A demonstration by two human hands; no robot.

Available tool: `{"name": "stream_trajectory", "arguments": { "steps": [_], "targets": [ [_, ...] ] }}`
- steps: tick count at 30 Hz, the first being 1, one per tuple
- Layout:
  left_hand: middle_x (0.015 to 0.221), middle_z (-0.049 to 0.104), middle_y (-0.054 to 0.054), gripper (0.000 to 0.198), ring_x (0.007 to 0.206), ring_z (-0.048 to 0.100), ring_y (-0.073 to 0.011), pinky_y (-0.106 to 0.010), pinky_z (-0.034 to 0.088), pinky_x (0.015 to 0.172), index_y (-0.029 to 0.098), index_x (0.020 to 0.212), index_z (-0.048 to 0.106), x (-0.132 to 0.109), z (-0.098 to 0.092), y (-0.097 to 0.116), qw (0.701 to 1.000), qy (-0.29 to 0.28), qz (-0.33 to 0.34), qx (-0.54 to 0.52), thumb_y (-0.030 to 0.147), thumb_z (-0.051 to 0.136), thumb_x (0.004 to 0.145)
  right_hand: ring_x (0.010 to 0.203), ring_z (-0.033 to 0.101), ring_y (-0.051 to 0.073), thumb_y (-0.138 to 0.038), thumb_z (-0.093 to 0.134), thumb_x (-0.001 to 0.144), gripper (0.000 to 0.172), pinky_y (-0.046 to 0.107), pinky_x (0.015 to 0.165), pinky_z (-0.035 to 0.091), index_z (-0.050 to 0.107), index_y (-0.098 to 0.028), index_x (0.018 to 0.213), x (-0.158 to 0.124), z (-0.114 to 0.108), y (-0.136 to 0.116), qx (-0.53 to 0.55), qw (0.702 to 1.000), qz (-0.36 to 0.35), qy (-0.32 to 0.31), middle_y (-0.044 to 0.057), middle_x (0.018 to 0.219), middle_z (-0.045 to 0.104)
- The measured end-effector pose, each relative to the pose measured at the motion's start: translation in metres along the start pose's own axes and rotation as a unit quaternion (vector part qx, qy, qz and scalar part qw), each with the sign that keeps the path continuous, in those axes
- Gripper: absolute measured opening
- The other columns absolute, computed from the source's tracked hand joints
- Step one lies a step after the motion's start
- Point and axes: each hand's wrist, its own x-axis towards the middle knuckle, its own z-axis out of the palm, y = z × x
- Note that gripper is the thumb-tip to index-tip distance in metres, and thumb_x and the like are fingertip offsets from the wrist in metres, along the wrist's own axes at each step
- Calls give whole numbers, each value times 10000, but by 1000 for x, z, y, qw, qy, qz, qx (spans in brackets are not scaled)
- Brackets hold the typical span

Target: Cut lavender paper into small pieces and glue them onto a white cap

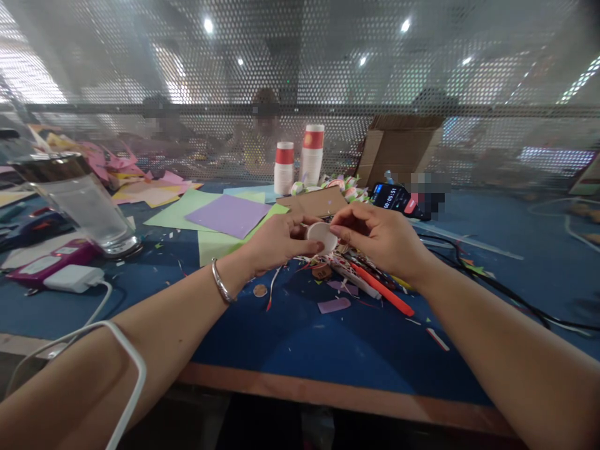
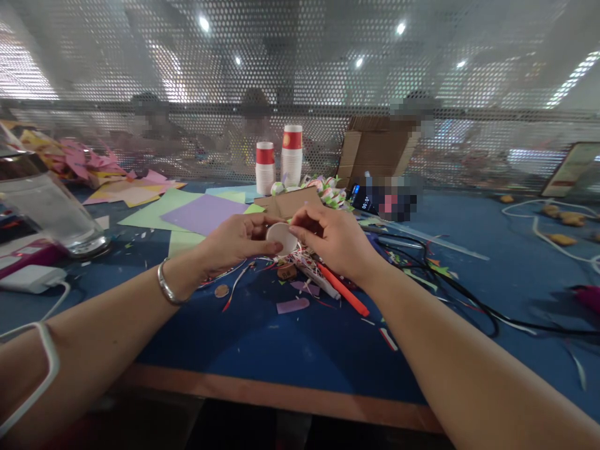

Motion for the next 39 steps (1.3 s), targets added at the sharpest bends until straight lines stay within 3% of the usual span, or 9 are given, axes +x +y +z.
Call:
{"name": "stream_trajectory", "arguments": {
  "steps": [6,13,17,22,27,32,35,39],
  "targets": [
    [903,767,-64,373,788,704,-136,-274,545,743,115,1106,673,-2,-4,9,992,12,61,106,108,706,735,686,598,149,-416,676,904,228,315,646,471,655,-189,885,0,-1,-2,20,1000,9,0,20,780,657],
    [894,739,-25,397,727,617,-113,-248,490,675,163,1168,701,-4,-4,12,947,66,163,269,143,651,774,675,604,152,-447,693,891,252,314,624,468,658,-198,889,0,-1,-2,26,999,18,-2,17,767,658],
    [828,696,-10,469,724,593,-114,-252,490,690,162,1242,661,-4,-5,9,933,106,191,285,157,673,773,673,598,146,-456,690,892,268,303,614,465,666,-189,893,-1,-1,-6,-13,1000,13,13,30,804,677],
    [738,643,34,603,663,585,-105,-238,474,649,181,1336,542,-8,-2,11,937,96,196,274,134,693,755,698,622,152,-464,705,875,315,299,622,483,674,-180,1008,-1,0,-9,-43,999,-7,15,55,901,702],
    [781,675,5,491,695,615,-111,-259,525,718,172,1236,591,-10,1,15,947,95,183,245,183,730,766,735,638,173,-464,646,916,295,309,642,484,694,-192,1019,-2,-2,-9,-55,998,1,-22,60,898,724],
    [920,739,-54,318,813,680,-144,-283,561,797,138,1010,682,-7,-1,17,960,81,172,204,193,794,717,700,626,166,-433,643,919,251,308,630,483,684,-203,1009,0,-5,-8,-75,997,-6,-3,58,898,733],
    [902,750,-44,190,827,684,-152,-287,559,816,142,920,722,-7,-2,17,952,86,177,233,202,774,748,735,640,168,-434,645,922,264,309,663,495,674,-197,1033,0,-5,-9,-86,996,-22,-1,59,910,724],
    [917,751,-38,173,840,680,-149,-271,544,807,168,962,744,-9,-2,16,934,100,211,271,274,738,825,843,667,178,-468,629,939,334,318,762,517,657,-188,1118,-1,-3,-11,-76,996,-42,12,73,999,721]
  ]
}}
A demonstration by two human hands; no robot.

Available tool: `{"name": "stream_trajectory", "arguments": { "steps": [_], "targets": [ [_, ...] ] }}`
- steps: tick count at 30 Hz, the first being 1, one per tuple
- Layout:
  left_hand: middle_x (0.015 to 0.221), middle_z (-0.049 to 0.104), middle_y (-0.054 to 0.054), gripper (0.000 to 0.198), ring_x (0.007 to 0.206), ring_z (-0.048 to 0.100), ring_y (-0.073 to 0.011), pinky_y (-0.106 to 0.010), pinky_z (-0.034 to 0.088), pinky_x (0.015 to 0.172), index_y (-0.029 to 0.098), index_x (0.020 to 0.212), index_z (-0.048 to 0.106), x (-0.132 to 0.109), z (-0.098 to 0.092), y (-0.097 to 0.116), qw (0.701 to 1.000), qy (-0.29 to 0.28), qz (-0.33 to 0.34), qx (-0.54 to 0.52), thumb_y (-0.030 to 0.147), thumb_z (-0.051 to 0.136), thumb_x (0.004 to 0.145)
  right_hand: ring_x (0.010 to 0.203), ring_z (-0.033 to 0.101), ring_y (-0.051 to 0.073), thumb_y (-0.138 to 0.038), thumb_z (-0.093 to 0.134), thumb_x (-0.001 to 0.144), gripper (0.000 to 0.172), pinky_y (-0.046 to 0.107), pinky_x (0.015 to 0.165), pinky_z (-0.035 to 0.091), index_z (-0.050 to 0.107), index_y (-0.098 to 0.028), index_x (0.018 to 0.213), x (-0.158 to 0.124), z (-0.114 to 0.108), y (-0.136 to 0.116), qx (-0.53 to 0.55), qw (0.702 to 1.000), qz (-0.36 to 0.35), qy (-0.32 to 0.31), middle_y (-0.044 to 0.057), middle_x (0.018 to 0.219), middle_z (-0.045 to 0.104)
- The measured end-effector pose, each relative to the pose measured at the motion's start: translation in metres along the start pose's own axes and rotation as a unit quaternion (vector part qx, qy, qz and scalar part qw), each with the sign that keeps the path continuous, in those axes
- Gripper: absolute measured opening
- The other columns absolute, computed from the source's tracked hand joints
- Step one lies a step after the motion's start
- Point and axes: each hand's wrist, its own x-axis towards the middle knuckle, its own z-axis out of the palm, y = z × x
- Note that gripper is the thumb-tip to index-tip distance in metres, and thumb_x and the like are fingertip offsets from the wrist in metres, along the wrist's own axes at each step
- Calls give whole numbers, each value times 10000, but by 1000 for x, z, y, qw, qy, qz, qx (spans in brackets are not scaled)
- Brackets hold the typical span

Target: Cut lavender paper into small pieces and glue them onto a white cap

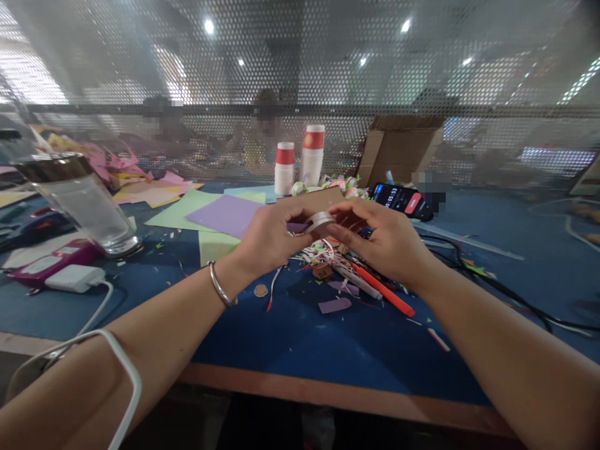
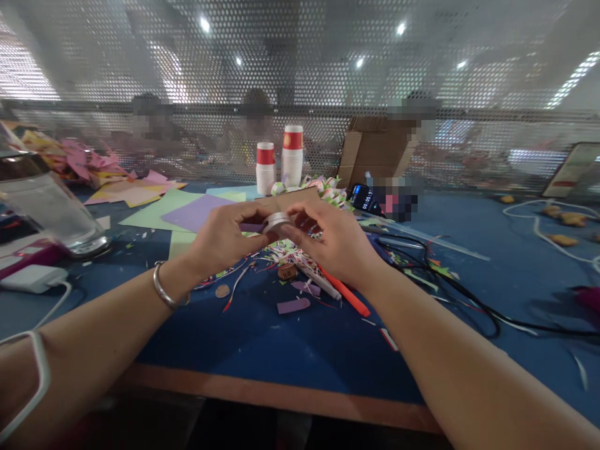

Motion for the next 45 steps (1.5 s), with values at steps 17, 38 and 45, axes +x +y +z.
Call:
{"name": "stream_trajectory", "arguments": {
  "steps": [17,38,45],
  "targets": [
    [884,697,-41,163,819,617,-160,-269,509,712,216,967,774,-3,1,3,996,26,47,66,293,747,826,780,658,183,-578,615,914,442,324,684,512,657,-217,1167,-1,1,2,76,993,83,-33,72,1022,724],
    [1194,710,-78,576,923,677,-182,-309,569,807,214,1303,652,-1,4,1,983,-67,-28,-167,242,809,749,731,649,176,-613,559,929,417,292,662,517,729,-234,961,2,-4,-1,143,984,96,-48,37,896,713],
    [1269,687,-113,576,1102,663,-227,-324,562,898,178,1267,660,1,3,-1,971,-92,-22,-220,231,831,719,752,647,169,-597,550,942,415,283,657,521,728,-233,1030,1,-3,-1,172,975,115,-82,41,939,705]
  ]
}}
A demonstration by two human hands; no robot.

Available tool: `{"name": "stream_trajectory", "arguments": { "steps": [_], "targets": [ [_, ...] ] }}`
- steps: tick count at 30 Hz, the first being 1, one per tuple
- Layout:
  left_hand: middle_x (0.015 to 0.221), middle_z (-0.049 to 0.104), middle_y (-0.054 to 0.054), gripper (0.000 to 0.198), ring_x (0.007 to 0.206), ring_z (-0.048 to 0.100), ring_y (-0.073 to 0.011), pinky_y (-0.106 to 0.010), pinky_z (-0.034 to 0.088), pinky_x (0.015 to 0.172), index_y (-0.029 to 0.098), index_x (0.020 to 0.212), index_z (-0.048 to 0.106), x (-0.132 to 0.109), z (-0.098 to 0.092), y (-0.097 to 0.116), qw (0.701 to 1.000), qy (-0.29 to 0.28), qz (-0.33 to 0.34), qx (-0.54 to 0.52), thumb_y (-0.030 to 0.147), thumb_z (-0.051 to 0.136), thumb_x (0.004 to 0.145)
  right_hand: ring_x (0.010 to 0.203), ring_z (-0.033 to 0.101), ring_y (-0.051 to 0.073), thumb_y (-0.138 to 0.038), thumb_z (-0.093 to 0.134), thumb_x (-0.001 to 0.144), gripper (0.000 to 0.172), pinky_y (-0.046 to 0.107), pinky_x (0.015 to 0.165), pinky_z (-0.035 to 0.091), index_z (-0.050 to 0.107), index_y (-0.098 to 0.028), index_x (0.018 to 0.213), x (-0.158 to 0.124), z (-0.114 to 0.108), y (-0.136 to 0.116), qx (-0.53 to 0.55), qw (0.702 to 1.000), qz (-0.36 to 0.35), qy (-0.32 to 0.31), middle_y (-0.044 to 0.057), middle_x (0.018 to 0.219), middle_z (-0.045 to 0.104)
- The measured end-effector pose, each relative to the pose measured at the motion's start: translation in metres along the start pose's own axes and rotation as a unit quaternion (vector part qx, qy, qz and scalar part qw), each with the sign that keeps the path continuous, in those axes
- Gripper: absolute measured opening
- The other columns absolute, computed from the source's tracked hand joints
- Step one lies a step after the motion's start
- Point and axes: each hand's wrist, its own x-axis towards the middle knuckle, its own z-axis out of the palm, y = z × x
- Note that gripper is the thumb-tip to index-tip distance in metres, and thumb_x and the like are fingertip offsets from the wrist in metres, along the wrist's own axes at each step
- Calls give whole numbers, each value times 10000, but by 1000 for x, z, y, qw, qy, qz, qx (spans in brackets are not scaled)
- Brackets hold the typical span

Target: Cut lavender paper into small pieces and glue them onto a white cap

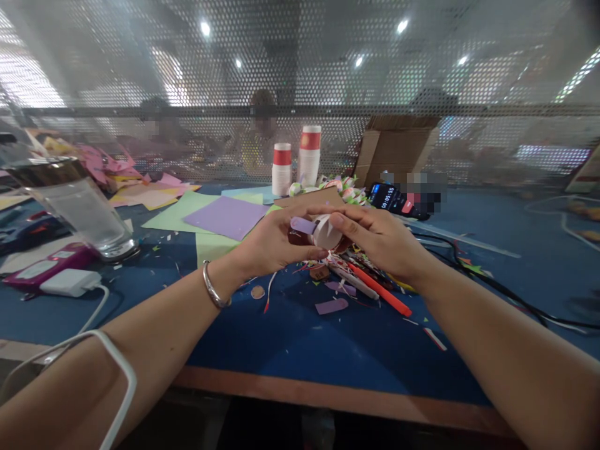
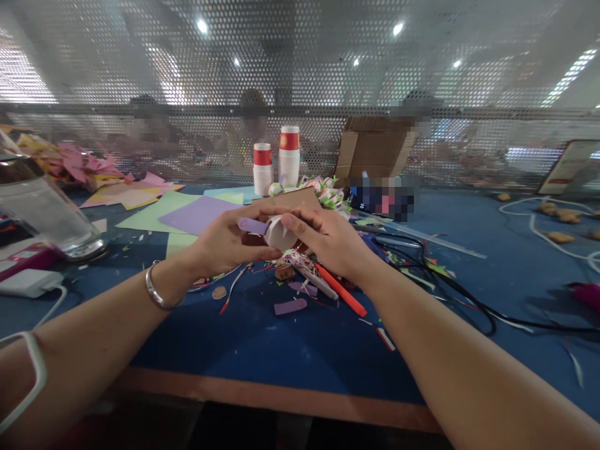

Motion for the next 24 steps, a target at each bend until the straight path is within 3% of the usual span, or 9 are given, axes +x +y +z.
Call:
{"name": "stream_trajectory", "arguments": {
  "steps": [5,10,16,20,24],
  "targets": [
    [1024,737,-82,589,868,673,-167,-305,556,794,152,1205,675,3,-3,0,997,46,-60,-12,291,876,670,666,645,165,-556,601,926,346,291,625,524,704,-226,948,1,1,6,42,999,25,19,15,762,693],
    [994,742,-75,491,909,668,-179,-309,536,829,141,1082,711,6,-8,-2,993,72,-64,-65,317,889,659,668,660,154,-421,637,925,255,306,647,555,692,-219,1071,3,2,6,105,993,46,36,14,792,707],
    [968,756,-81,367,887,673,-171,-300,509,834,125,962,751,5,-8,-7,986,67,-81,-128,314,887,679,566,568,89,-321,728,851,268,252,547,481,674,-187,1077,4,2,3,150,985,64,50,19,845,715],
    [983,758,-95,356,904,681,-167,-301,508,855,116,955,757,4,-2,-6,977,55,-112,-175,349,868,710,563,578,96,-366,726,861,278,259,534,478,660,-186,1063,3,0,3,125,990,51,36,28,857,706],
    [943,745,-95,386,877,685,-164,-311,525,837,104,890,743,5,1,-5,961,77,-151,-218,422,858,705,573,601,117,-352,684,893,261,286,543,497,656,-171,1079,2,0,4,46,998,27,40,46,870,701]
  ]
}}
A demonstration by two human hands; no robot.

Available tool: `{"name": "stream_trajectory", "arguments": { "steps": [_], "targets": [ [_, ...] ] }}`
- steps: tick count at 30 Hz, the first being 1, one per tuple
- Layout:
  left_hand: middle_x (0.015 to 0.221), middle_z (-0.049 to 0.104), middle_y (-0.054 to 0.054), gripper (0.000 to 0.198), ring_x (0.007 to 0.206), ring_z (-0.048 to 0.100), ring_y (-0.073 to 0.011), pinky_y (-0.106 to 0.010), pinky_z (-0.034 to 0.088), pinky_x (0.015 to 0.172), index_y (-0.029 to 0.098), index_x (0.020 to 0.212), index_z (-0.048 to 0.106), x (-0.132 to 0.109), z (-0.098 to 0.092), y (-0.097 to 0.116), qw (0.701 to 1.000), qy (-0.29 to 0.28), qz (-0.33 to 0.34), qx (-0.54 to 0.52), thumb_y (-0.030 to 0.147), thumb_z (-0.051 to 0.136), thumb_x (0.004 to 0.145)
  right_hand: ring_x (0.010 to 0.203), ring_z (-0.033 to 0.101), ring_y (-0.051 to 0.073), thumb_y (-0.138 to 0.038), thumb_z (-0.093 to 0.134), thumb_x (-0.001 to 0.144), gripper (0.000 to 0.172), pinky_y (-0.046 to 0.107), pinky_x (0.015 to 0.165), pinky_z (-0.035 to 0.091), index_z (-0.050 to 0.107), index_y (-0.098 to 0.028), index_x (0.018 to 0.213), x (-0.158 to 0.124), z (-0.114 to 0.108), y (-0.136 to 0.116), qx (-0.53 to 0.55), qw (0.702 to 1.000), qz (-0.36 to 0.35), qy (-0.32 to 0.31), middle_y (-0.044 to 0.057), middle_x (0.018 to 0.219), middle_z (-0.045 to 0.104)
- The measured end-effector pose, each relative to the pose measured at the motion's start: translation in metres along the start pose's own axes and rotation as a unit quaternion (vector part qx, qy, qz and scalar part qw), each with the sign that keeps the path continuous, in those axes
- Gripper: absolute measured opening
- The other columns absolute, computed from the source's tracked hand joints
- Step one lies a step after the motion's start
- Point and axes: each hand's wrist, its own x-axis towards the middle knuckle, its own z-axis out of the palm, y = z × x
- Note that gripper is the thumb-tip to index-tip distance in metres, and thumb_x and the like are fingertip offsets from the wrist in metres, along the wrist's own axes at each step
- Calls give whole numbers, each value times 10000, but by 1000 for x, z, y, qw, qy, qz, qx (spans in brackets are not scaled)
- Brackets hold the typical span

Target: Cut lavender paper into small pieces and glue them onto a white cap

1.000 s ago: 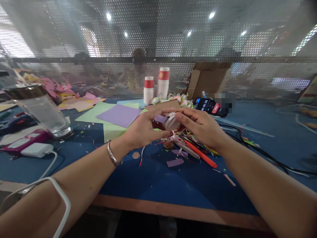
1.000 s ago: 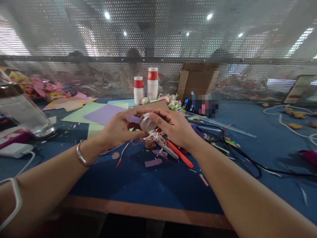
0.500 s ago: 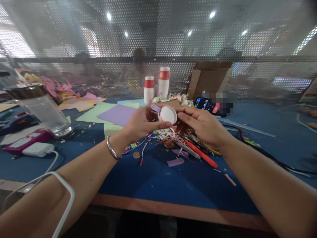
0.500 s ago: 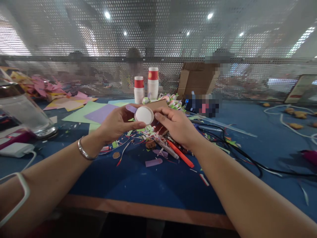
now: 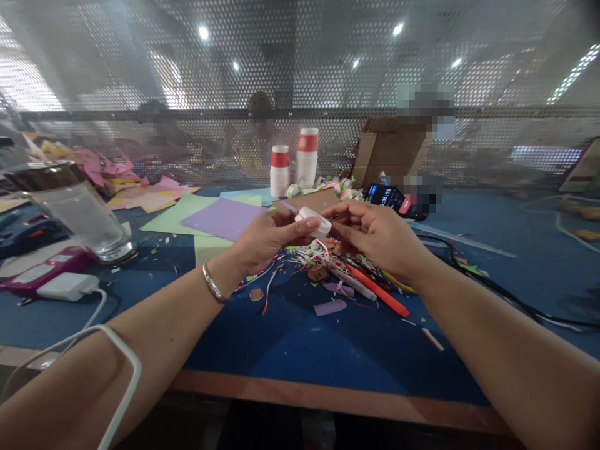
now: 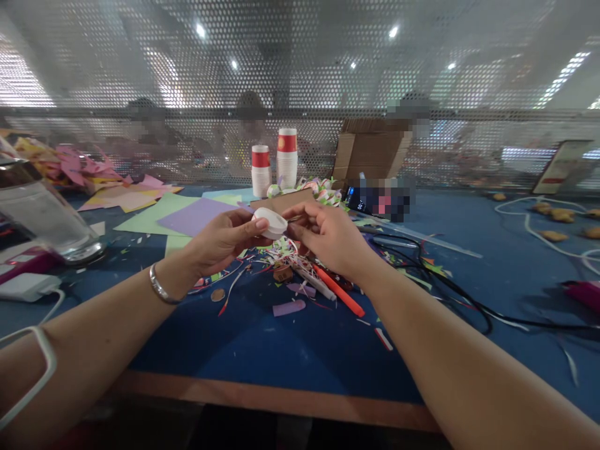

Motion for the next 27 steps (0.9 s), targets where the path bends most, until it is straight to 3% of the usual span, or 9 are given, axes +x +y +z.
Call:
{"name": "stream_trajectory", "arguments": {
  "steps": [6,13,18,23,27],
  "targets": [
    [781,705,-49,419,729,665,-117,-286,550,781,105,840,717,2,-3,-2,998,39,-42,-21,492,828,725,712,641,163,-331,623,933,269,335,663,529,686,-186,1150,-2,3,4,-139,986,-84,32,65,962,721],
    [825,743,-78,331,765,706,-125,-277,568,832,108,869,745,3,0,-4,992,52,-68,-96,438,745,846,739,642,154,-330,611,945,261,285,623,506,693,-147,1112,-6,7,-6,-221,960,-164,47,78,965,703],
    [813,747,-69,328,747,712,-116,-255,568,827,121,884,739,3,6,1,982,72,-107,-139,445,691,893,807,638,179,-301,598,959,202,306,694,501,697,-152,1052,-7,9,-8,-262,935,-226,80,77,930,699],
    [710,700,-52,395,676,692,-115,-252,580,778,110,818,712,1,11,6,974,94,-150,-139,480,630,927,803,645,171,-306,529,1002,236,306,737,494,727,-189,945,-7,10,-8,-198,956,-197,86,46,852,699],
    [670,677,-58,491,614,661,-108,-215,565,660,103,755,698,1,11,8,970,85,-191,-121,558,605,915,668,633,149,-409,528,998,325,286,621,485,715,-191,845,-7,10,-9,-99,986,-117,65,32,785,692]
  ]
}}
